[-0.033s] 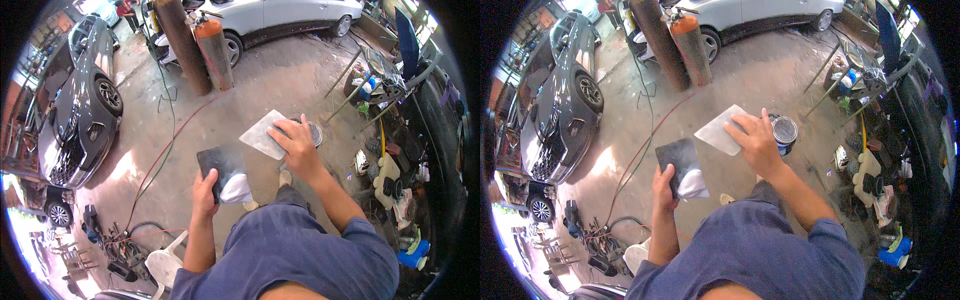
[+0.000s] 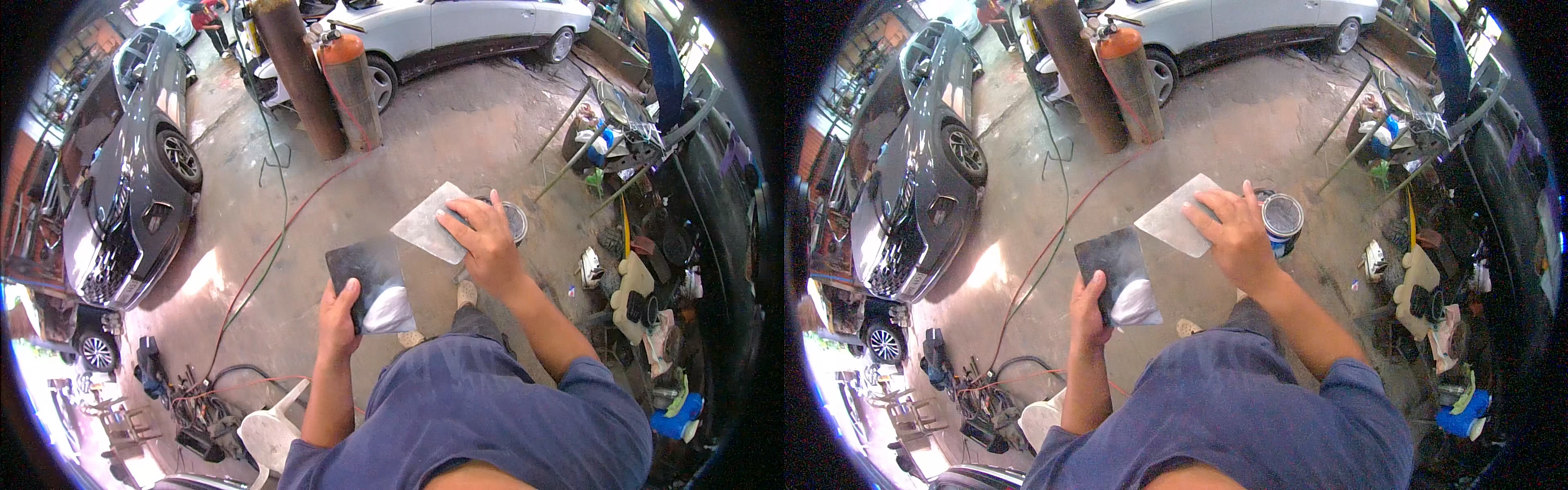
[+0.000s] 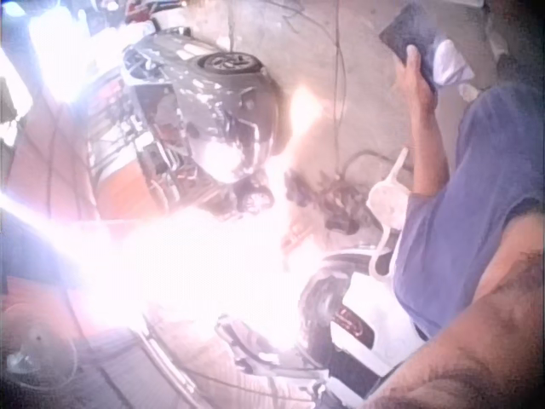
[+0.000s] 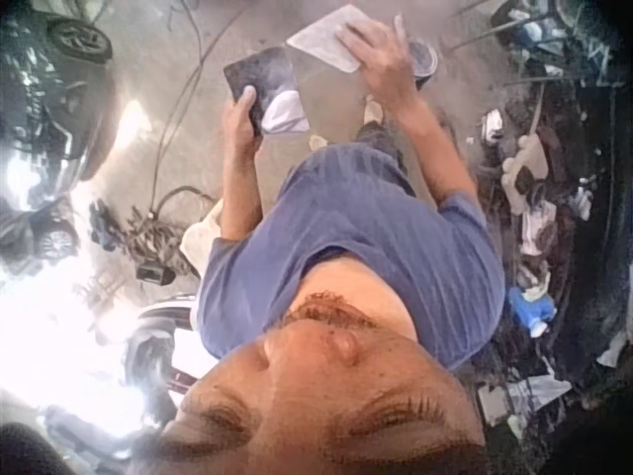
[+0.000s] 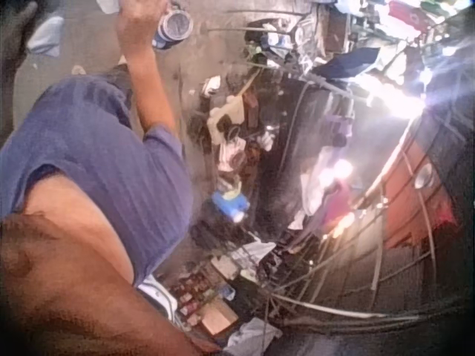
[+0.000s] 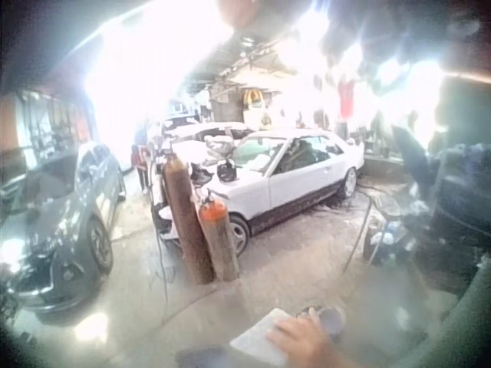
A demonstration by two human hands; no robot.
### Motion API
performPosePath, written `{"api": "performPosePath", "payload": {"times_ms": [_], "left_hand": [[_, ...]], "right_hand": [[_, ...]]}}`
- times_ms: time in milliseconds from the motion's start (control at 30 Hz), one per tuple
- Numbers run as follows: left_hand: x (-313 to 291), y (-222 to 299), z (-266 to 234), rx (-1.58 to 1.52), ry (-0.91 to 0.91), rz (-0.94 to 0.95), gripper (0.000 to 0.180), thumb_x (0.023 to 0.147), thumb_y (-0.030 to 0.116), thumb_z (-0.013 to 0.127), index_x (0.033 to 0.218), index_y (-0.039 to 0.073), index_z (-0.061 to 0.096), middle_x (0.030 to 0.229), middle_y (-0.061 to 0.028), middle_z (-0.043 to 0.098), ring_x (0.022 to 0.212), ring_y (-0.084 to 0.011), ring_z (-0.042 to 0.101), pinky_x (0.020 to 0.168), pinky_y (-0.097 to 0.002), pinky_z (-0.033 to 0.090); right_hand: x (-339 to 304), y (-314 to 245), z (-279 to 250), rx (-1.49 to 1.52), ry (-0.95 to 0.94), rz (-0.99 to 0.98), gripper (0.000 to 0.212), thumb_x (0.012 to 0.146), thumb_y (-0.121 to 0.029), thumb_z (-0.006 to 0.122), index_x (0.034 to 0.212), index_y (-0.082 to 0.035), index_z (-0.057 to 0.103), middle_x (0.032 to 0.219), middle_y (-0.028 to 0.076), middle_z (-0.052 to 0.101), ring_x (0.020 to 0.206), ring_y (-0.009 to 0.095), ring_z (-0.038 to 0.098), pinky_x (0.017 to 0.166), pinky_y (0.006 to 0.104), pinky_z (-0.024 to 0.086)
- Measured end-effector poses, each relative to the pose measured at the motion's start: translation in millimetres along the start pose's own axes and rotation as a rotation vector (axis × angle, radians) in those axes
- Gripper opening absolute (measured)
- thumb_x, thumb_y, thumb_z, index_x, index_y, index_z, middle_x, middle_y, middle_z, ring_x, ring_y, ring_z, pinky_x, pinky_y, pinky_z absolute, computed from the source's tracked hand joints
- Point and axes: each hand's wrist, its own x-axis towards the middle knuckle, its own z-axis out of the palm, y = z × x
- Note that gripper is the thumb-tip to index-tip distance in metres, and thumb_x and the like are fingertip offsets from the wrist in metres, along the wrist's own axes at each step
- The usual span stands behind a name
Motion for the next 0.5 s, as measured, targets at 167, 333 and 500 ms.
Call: {"api": "performPosePath", "payload": {"times_ms": [167, 333, 500], "left_hand": [[17, -16, -1, 0.059, -0.064, 0.102, 0.037, 0.101, 0.020, 0.060, 0.130, -0.002, 0.054, 0.121, -0.0093, 0.065, 0.107, -0.0166, 0.062, 0.097, -0.0320, 0.048], [14, -21, 13, 0.053, -0.121, 0.079, 0.037, 0.103, 0.020, 0.056, 0.133, -0.001, 0.052, 0.124, -0.0084, 0.063, 0.110, -0.0153, 0.060, 0.099, -0.0321, 0.047], [11, -23, 22, -0.110, -0.066, -0.002, 0.035, 0.104, 0.023, 0.055, 0.130, 0.000, 0.053, 0.121, -0.0101, 0.064, 0.107, -0.0180, 0.064, 0.096, -0.0352, 0.050]], "right_hand": [[14, -11, -1, 0.034, -0.012, 0.011, 0.044, 0.079, -0.003, 0.062, 0.122, -0.011, 0.068, 0.121, 0.009, 0.063, 0.117, 0.031, 0.058, 0.108, 0.0566, 0.037], [17, -24, 9, 0.116, -0.053, 0.034, 0.042, 0.077, 0.000, 0.062, 0.118, -0.008, 0.069, 0.108, 0.010, 0.065, 0.102, 0.033, 0.061, 0.091, 0.0458, 0.047], [-12, 1, 44, 0.451, -0.209, 0.350, 0.036, 0.083, 0.003, 0.059, 0.117, -0.006, 0.067, 0.109, 0.009, 0.067, 0.104, 0.030, 0.065, 0.088, 0.0436, 0.051]]}}
